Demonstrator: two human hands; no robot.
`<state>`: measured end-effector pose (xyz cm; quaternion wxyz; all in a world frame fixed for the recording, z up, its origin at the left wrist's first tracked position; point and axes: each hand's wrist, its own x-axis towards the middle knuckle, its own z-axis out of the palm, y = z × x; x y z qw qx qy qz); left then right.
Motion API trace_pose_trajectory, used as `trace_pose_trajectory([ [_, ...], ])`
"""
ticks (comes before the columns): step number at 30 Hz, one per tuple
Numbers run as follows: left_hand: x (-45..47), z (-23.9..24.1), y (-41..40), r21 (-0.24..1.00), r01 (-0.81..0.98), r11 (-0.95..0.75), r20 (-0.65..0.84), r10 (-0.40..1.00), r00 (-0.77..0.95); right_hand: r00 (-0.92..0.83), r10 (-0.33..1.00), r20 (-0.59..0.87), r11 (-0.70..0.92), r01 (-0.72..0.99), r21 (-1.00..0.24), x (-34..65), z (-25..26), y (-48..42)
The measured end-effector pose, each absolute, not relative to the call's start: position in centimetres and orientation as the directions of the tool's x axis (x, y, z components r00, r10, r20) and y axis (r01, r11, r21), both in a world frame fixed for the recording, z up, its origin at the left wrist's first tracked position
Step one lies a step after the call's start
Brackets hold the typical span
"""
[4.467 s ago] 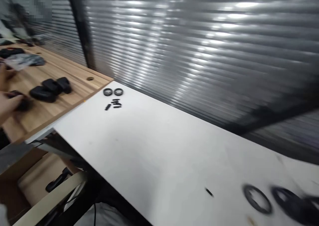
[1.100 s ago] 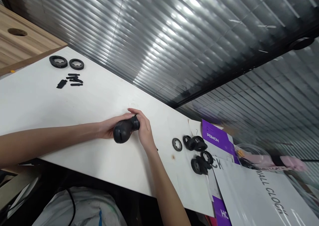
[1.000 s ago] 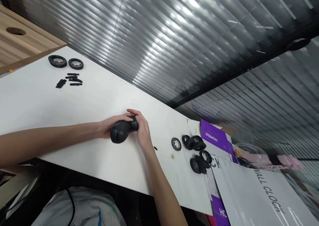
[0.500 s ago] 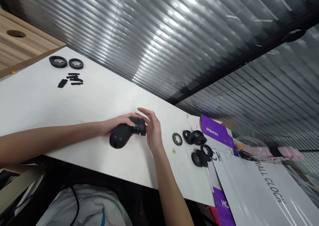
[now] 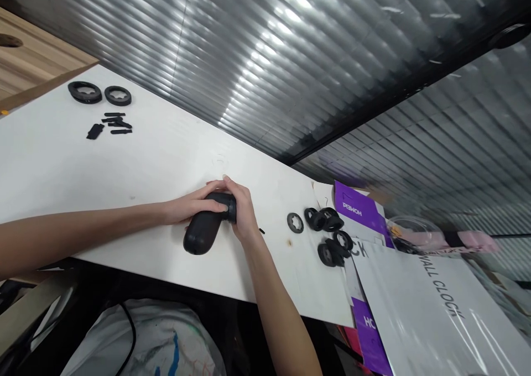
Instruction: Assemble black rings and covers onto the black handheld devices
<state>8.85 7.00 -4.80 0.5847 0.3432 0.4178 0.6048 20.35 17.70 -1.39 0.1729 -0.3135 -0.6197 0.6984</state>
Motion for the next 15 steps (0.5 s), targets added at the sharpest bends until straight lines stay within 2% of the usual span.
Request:
trace_pose_trajectory([
  [5,8.55,-4.49,6.72,0.888,-0.452,0.081,-0.102,0.995,-0.022,-0.694,0.703,-0.154,-0.153,0.064,-0.986,20.21,-1.76,17.50],
  [15,8.35,-4.58,7.15,0.792,-0.595,0.137,-0.188,0.982,-0.024,-0.700,0.712,0.060,0.124,0.041,-0.991,19.97,-1.72,17.63],
])
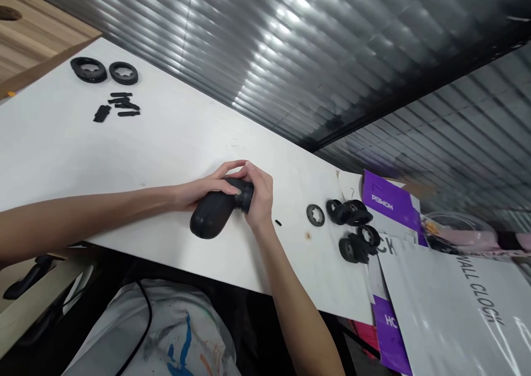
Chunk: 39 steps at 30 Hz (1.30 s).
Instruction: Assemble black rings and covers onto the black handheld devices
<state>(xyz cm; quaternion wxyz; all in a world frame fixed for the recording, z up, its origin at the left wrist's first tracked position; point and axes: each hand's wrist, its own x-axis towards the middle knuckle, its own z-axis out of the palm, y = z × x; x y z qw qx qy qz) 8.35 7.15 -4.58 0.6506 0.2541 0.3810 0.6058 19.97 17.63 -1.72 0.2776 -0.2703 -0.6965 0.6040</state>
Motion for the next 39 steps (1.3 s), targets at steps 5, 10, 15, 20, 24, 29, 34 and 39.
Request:
trace_pose_trajectory([
  [5,8.3,-4.3,7.1,0.754,-0.642,0.139,-0.210,0.977,-0.035,-0.704,0.703,0.101,0.227,0.088,-0.970,20.1,-1.2,17.4],
  [10,8.1,-4.2,7.2,0.716,-0.676,0.175,-0.235,0.972,0.003,-0.693,0.707,0.141,0.254,0.063,-0.965,20.2,-1.0,17.1],
  [15,8.2,-4.1,7.4,0.705,-0.686,0.180,-0.254,0.967,-0.007,-0.745,0.664,0.062,0.225,0.120,-0.967,19.7,-1.0,18.3],
  [20,8.6,-3.9,7.5,0.732,-0.662,0.160,-0.250,0.967,-0.042,-0.810,0.579,-0.097,0.149,0.221,-0.964,19.3,-0.6,19.6],
  [24,8.9,-3.8,7.5,0.744,-0.657,0.126,-0.246,0.965,-0.094,-0.836,0.527,-0.152,0.027,0.195,-0.980,19.3,-0.8,19.6],
  [29,8.9,-4.7,7.5,0.758,-0.642,0.115,-0.261,0.955,-0.138,-0.790,0.584,-0.186,-0.071,0.179,-0.981,19.1,-1.4,19.3],
  [34,8.7,-5.5,7.5,0.762,-0.639,0.103,-0.254,0.956,-0.149,-0.773,0.596,-0.216,-0.082,0.210,-0.974,18.8,-1.2,19.0],
  [39,8.5,-5.0,7.4,0.741,-0.661,0.117,-0.271,0.953,-0.135,-0.767,0.630,-0.120,0.014,0.165,-0.986,18.6,-1.0,18.7],
])
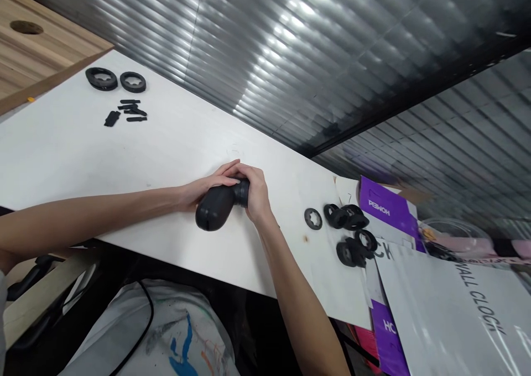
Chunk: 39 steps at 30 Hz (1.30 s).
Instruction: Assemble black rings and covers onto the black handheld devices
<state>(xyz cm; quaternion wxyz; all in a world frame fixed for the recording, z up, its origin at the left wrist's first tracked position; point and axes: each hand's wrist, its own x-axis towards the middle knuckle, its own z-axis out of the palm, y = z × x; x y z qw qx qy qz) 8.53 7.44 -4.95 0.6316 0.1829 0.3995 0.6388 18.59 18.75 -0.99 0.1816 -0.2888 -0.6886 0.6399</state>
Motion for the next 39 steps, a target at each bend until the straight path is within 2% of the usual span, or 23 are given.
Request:
trace_pose_trajectory([
  [4,8.4,-4.5,7.4,0.726,-0.677,0.122,-0.279,0.952,-0.129,-0.789,0.614,-0.014,0.132,0.120,-0.984,18.5,-1.1,18.9],
  [15,8.3,-3.6,7.5,0.664,-0.735,0.138,-0.293,0.952,-0.086,-0.860,0.507,0.057,0.196,0.051,-0.979,18.6,-0.5,18.4],
  [21,8.0,-4.3,7.8,0.652,-0.744,0.146,-0.266,0.963,-0.045,-0.889,0.441,0.121,0.316,0.027,-0.949,18.8,-0.6,18.6],
  [25,8.0,-4.7,7.8,0.676,-0.729,0.106,-0.267,0.957,-0.109,-0.875,0.433,0.217,0.345,-0.061,-0.937,19.0,-1.7,18.9],
  [30,7.6,-5.4,7.4,0.853,-0.510,0.112,-0.237,0.953,-0.188,-0.723,0.604,0.336,0.386,-0.104,-0.917,19.9,-4.1,19.2],
  [33,7.2,-5.4,6.8,0.946,-0.315,0.081,-0.167,0.952,-0.257,-0.710,0.655,0.260,0.343,-0.027,-0.939,20.6,-4.9,19.4],
  [36,6.7,-4.8,6.3,0.990,-0.139,-0.007,-0.044,0.931,-0.362,-0.774,0.621,0.121,0.222,0.026,-0.975,21.0,-4.8,19.3],
  [39,6.1,-4.1,6.3,0.999,-0.037,0.008,-0.022,0.923,-0.383,-0.818,0.572,0.059,0.135,0.023,-0.991,21.1,-4.6,19.4],
])
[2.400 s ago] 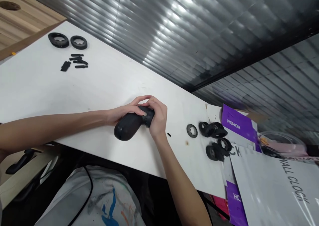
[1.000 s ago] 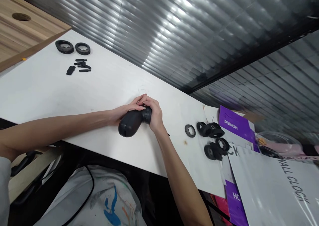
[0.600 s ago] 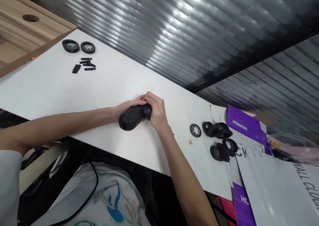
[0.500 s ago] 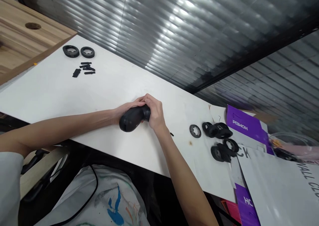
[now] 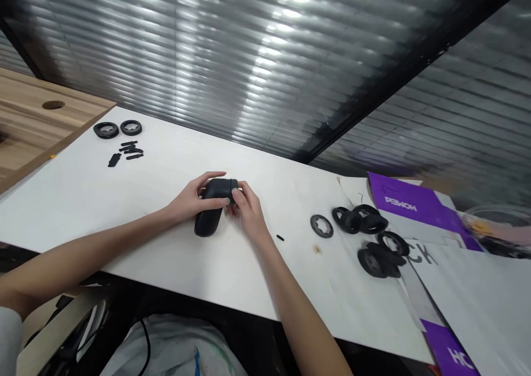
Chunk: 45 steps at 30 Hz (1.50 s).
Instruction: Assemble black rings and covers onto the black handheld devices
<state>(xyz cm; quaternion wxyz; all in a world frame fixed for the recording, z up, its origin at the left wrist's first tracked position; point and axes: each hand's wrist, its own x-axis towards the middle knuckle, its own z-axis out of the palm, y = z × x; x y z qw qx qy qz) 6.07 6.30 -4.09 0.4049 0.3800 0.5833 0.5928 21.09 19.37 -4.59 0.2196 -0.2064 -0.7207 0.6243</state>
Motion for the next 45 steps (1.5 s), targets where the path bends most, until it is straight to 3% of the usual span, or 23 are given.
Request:
trace_pose_trajectory([
  [6,4.9,-4.0,6.6,0.998,-0.015,0.063,-0.064,0.943,-0.325,-0.847,0.513,0.138,0.317,0.037,-0.948,21.2,-5.4,20.4],
  [13,4.4,-3.5,6.3,0.998,-0.043,0.048,-0.058,0.961,-0.271,-0.878,0.421,0.226,0.331,-0.083,-0.940,21.1,-6.1,20.5],
  [17,4.3,-4.0,5.9,0.998,-0.064,0.022,-0.037,0.969,-0.244,-0.838,0.463,0.289,0.303,-0.157,-0.940,20.9,-6.2,20.2],
  [21,4.1,-4.7,5.4,0.991,-0.128,-0.030,0.007,0.985,-0.175,-0.734,0.590,0.336,0.236,-0.242,-0.941,20.6,-5.7,19.6],
  [28,4.8,-4.1,5.5,0.954,-0.295,0.045,-0.065,0.996,-0.061,-0.660,0.712,0.240,0.059,-0.285,-0.957,20.1,-5.4,19.7],
  [35,4.8,-3.9,5.9,0.930,-0.336,0.149,-0.200,0.972,-0.122,-0.684,0.716,0.138,0.001,-0.197,-0.980,20.0,-5.6,19.9],
  [45,4.7,-3.5,5.9,0.926,-0.344,0.156,-0.192,0.978,-0.074,-0.688,0.723,0.057,-0.051,-0.135,-0.990,19.9,-5.4,20.0],
])
